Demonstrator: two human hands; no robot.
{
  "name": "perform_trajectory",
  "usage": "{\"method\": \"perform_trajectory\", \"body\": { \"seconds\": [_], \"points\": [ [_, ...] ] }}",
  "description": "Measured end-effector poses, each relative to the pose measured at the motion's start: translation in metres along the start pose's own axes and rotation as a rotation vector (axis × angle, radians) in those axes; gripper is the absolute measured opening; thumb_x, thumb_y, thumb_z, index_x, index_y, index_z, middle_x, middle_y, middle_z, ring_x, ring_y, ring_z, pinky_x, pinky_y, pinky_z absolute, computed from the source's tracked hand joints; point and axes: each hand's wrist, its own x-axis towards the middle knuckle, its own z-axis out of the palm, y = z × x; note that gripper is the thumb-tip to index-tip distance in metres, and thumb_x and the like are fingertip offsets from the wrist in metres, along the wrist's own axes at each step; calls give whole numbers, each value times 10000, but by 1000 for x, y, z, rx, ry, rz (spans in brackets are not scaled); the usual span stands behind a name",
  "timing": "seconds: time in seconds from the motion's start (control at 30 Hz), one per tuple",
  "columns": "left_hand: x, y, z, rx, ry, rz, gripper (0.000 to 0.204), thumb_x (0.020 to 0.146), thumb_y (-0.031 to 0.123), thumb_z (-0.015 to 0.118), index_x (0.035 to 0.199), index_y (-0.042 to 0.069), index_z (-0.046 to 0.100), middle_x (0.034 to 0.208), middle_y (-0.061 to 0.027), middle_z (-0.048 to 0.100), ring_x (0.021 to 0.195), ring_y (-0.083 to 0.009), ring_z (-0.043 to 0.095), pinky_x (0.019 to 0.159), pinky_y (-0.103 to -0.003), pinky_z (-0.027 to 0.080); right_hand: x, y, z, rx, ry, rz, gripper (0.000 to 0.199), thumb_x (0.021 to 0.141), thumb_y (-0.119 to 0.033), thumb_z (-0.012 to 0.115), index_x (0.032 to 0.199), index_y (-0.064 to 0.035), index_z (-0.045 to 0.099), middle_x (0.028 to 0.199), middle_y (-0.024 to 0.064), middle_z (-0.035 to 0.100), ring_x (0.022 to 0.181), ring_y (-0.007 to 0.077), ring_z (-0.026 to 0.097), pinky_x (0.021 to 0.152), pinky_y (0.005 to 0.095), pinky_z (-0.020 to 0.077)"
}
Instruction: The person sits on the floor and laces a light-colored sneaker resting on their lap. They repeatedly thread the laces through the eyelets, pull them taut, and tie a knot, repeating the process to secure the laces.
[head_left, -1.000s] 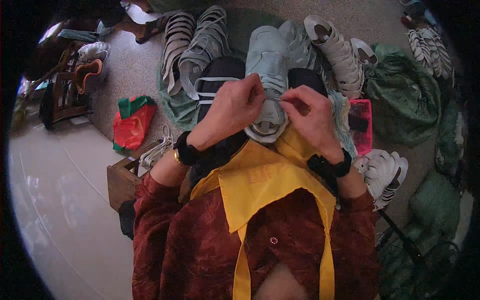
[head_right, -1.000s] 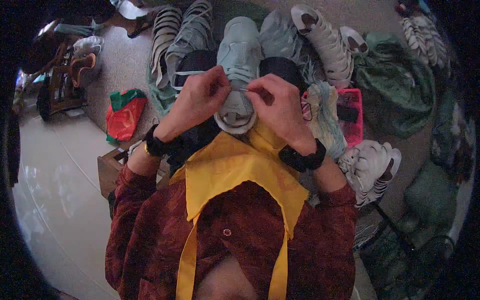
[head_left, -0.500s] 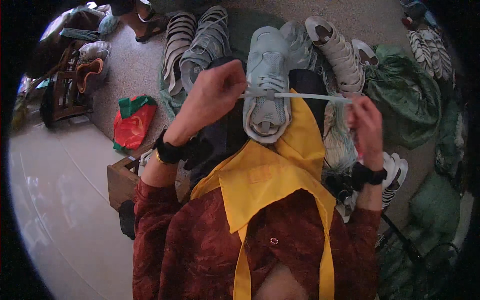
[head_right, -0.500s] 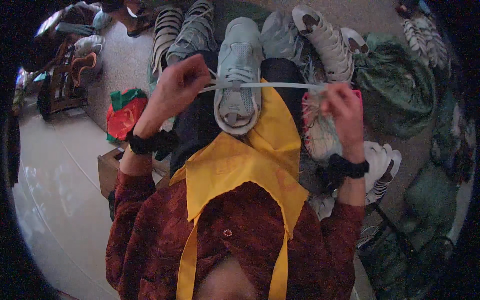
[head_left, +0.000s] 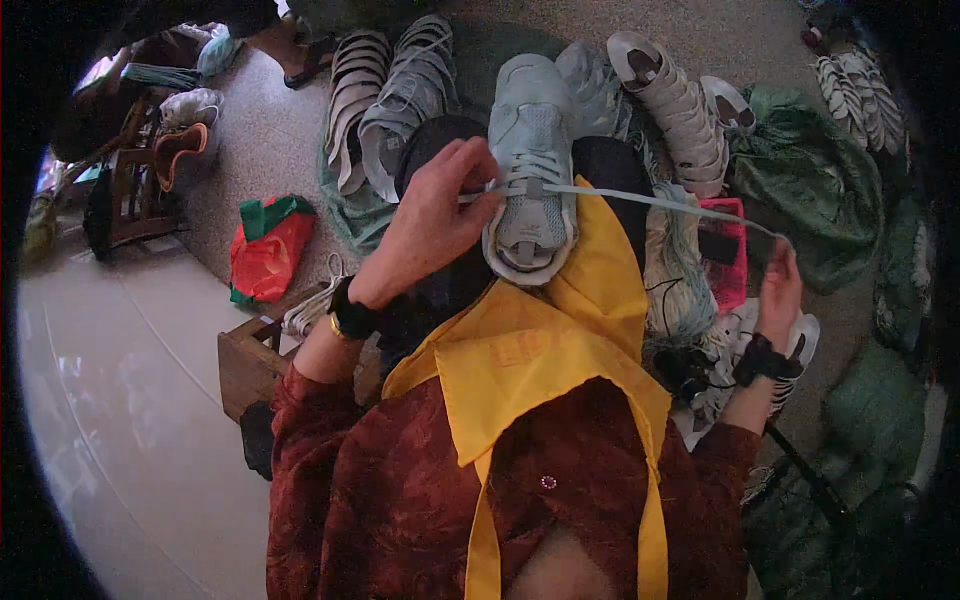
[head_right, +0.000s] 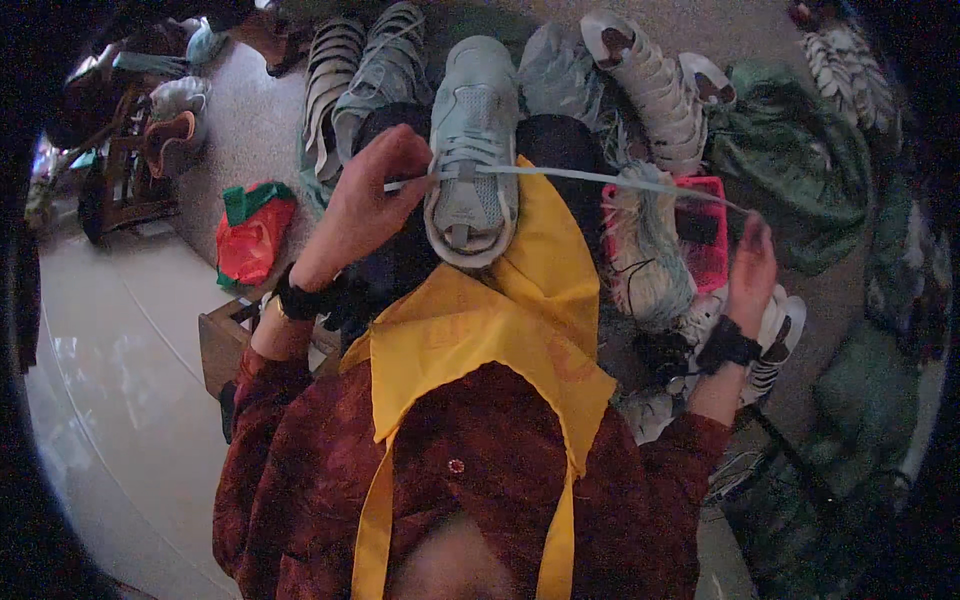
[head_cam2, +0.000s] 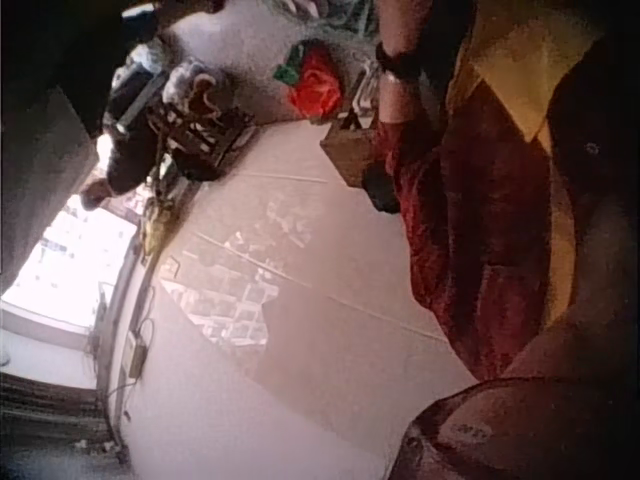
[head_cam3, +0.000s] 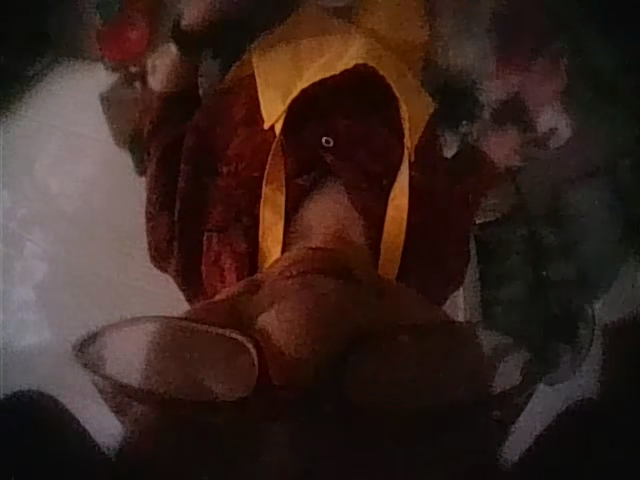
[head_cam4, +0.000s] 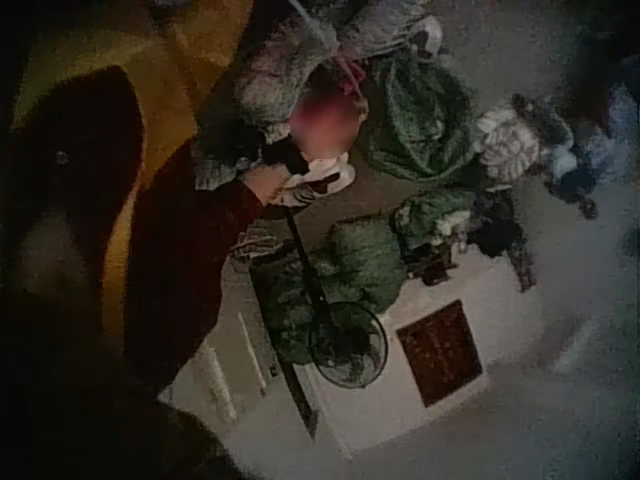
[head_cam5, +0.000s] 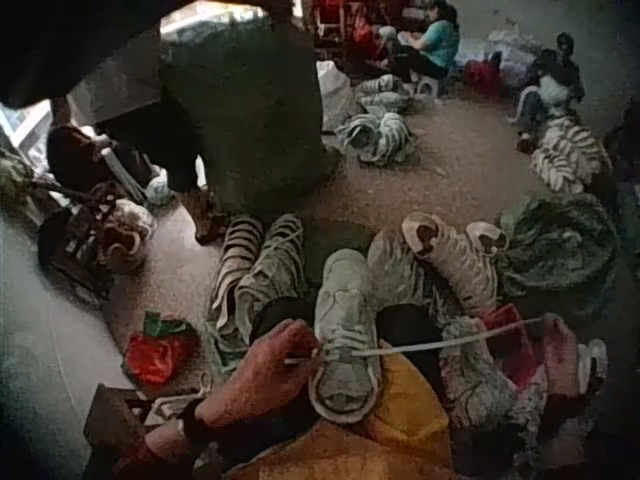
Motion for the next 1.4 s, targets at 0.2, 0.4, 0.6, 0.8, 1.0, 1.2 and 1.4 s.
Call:
{"method": "perform_trajectory", "body": {
  "seconds": [0.2,0.4,0.6,0.8,1.0,1.2,1.4],
  "points": [
    [-13,2,-6,170,-47,40,92,869,-19,626,926,-13,554,858,-137,591,788,-290,625,679,-348,493,-102,103,186,-1003,-385,-192,227,960,-83,640,1176,-14,656,1113,65,693,865,138,671,767,282,542],
    [-16,10,-16,242,-1,47,70,871,-9,636,906,-8,576,828,-145,593,760,-345,615,657,-388,482,-136,143,266,-1343,-867,-622,200,890,-57,668,1090,-44,679,1018,116,693,846,251,696,732,343,541],
    [-27,-1,-28,389,-16,43,68,880,-2,643,906,3,580,860,-140,599,751,-324,620,650,-388,487,-140,124,262,-1411,-976,-644,107,884,-67,670,987,-37,667,935,120,664,840,344,667,720,396,534],
    [-46,-13,-60,447,43,-44,88,862,3,647,897,9,567,904,-145,567,842,-355,597,736,-429,486,-131,89,226,-1458,-721,-506,85,889,-57,678,967,-24,687,909,100,696,805,261,687,714,346,528],
    [-74,-41,-102,681,126,-122,117,832,20,655,906,16,564,928,-152,566,943,-381,563,794,-451,466,-100,42,161,-1564,-475,-517,109,907,-42,678,1009,-22,713,913,69,722,780,149,669,711,284,522],
    [-114,-88,-167,657,273,-306,105,882,47,645,913,-1,557,812,-161,569,761,-320,576,717,-387,474,-71,12,87,-1410,-305,-260,136,969,-74,642,1070,-15,712,888,-1,689,733,63,622,643,237,524],
    [-148,-134,-235,593,371,-391,113,939,76,639,930,-1,557,805,-138,586,722,-157,506,700,-307,472,-44,-1,42,-1439,-265,-266,152,970,-51,615,1081,-11,710,886,13,688,740,89,647,676,254,543]
  ]
}}
